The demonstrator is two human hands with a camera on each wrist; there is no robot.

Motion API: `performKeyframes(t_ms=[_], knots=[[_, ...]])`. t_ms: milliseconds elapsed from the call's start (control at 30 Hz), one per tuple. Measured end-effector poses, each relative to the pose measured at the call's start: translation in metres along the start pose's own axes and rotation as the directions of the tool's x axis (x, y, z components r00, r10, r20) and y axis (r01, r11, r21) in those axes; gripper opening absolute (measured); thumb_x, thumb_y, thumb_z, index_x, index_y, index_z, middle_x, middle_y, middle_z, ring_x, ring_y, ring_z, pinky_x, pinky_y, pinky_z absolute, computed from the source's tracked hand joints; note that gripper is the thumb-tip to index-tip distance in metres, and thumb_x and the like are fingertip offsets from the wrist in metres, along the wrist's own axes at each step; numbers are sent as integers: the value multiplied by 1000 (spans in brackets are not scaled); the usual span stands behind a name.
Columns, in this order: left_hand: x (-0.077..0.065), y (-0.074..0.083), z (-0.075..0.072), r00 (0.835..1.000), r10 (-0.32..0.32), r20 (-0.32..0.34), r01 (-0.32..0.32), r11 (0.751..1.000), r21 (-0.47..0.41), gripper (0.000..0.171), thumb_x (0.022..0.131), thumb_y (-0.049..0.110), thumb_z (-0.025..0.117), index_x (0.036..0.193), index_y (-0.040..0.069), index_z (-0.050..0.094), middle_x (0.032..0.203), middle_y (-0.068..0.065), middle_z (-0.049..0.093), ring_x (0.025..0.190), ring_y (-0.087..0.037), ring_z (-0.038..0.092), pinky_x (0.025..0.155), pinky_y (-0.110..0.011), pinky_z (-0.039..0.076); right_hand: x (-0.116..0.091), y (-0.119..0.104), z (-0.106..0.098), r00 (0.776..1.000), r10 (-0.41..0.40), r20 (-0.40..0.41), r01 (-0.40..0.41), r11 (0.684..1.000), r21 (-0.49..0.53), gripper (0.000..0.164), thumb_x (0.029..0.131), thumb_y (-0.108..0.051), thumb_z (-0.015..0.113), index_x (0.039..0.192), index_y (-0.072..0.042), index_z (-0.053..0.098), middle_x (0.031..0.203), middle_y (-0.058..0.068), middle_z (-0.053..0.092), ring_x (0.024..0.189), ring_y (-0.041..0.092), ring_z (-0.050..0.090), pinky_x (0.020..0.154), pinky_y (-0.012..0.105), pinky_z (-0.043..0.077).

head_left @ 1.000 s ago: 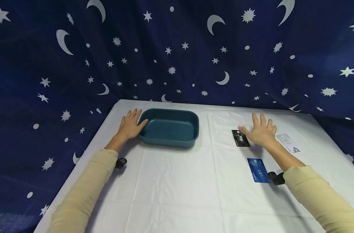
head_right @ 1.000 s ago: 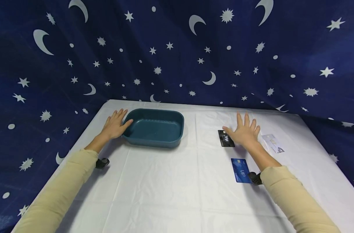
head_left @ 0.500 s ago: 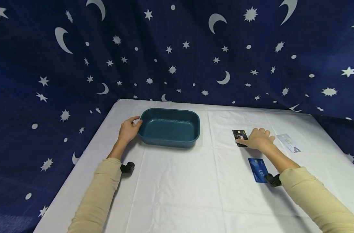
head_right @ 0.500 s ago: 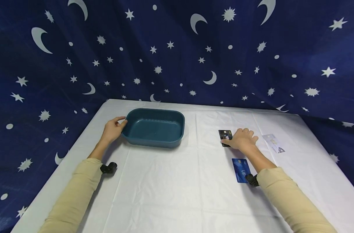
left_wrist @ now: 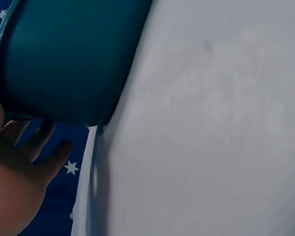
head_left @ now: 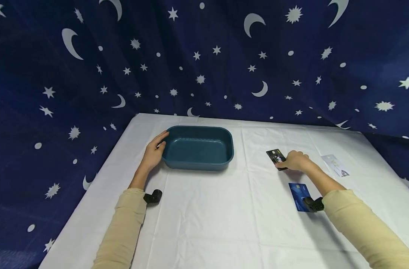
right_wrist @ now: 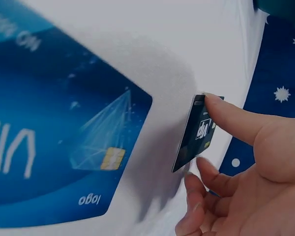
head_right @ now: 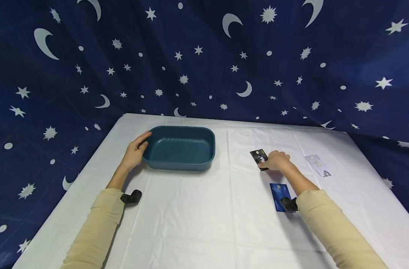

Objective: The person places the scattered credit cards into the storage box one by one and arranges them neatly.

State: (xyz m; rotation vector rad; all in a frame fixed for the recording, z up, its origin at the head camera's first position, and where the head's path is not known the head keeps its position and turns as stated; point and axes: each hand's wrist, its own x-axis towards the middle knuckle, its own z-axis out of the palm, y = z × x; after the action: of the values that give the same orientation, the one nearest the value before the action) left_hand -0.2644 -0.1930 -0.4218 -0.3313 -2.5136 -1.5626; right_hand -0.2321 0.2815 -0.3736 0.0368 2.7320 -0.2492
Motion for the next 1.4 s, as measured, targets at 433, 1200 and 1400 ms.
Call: performKeyframes(t_ms=[433,1200,1400], knots=[[-2,-8,-6,996,14,85,-15,1000,9,42,102,14,51,141,-2,47,156,-11,27,144,-27,22,111,-50,26,7,5,-3,992,-58,112,41,988,150,57,86,-33,70,98,20,52,83,16,51,77,28,50,68,40,48],[-4,-17,-12,989,13,148,-23,998,63,50,105,24,46,150,4,35,161,-7,14,146,-26,11,115,-47,18,13,2,-24,985,-59,-163,125,893,433,35,95,-6,57,117,18,45,87,24,64,62,13,66,55,25,49],[-3,-17,-10,988,23,150,-28,999,35,50,105,25,45,150,5,36,160,-6,15,146,-25,12,115,-46,16,17,-30,-34,925,-61,-376,232,873,430,36,97,-9,56,124,15,49,100,34,63,58,5,61,55,22,53]])
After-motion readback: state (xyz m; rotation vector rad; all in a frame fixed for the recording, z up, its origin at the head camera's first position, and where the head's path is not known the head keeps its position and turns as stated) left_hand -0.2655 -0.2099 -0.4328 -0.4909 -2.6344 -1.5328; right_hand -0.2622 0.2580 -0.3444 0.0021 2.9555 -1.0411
